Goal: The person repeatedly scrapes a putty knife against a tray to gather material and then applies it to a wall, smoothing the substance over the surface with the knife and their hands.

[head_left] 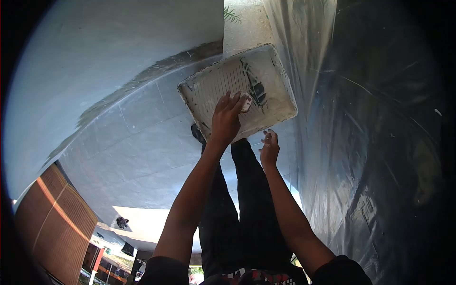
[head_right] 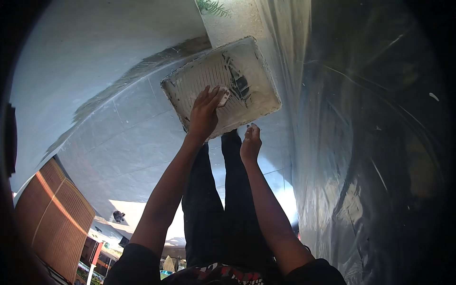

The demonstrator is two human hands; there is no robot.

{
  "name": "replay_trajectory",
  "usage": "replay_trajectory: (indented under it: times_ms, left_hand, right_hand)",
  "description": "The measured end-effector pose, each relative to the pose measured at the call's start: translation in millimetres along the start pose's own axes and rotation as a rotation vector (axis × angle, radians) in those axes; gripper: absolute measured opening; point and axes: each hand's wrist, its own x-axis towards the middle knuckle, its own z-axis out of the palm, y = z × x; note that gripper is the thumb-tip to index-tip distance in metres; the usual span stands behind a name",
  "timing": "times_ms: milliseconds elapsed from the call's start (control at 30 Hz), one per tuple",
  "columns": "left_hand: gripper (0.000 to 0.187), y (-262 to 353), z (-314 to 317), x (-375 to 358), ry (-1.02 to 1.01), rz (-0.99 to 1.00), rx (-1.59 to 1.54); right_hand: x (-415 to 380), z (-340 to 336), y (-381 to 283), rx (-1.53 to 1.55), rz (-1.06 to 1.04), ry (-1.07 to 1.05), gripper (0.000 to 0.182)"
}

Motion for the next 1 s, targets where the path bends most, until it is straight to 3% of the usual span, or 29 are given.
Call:
replay_trajectory:
  times_ms: [33,67,133,167,233,333,567,800,900,967,1000]
  left_hand:
    - [0.054,-4.6,6.8,13.2,-0.012,0.090,0.056]
    - [0.054,-9.3,14.0,27.1,-0.038,0.093,0.050]
    - [0.056,-18.1,29.4,52.7,-0.077,0.294,0.101]
    - [0.056,-22.2,36.7,64.8,-0.101,0.298,0.091]
    - [0.055,-31.3,50.1,87.5,-0.129,0.447,0.122]
    - [0.054,-43.3,64.3,108.2,-0.189,0.504,0.163]
    - [0.052,-54.2,55.4,81.4,-0.340,0.589,0.107]
    - [0.055,-34.1,34.2,56.4,-0.454,0.531,0.046]
    - [0.054,-26.6,24.3,102.4,-0.379,0.516,0.062]
    - [0.046,-28.1,23.9,134.5,-0.181,0.572,0.151]
    - [0.046,-39.9,29.7,141.2,-0.183,0.568,0.152]
  right_hand:
    - [3.9,8.1,5.4,0.002,-0.044,0.093,0.044]
    - [-0.2,8.8,-12.7,0.046,0.060,0.042,0.049]
    - [3.1,23.7,-12.5,0.125,0.083,0.080,0.050]
    - [4.6,28.8,-11.7,0.201,0.077,0.107,0.051]
    - [6.2,32.9,-14.9,0.251,0.111,0.095,0.050]
    - [6.4,36.5,-22.0,0.374,0.160,0.088,0.044]
    - [7.5,40.8,-29.2,0.378,0.160,0.116,0.041]
    - [11.3,46.1,-20.6,0.422,0.141,0.149,0.039]
    - [10.9,44.2,-18.7,0.375,0.169,0.134,0.038]
    - [11.1,44.3,-15.9,0.373,0.183,0.127,0.037]
    - [11.6,42.8,-12.6,0.345,0.138,0.089,0.045]
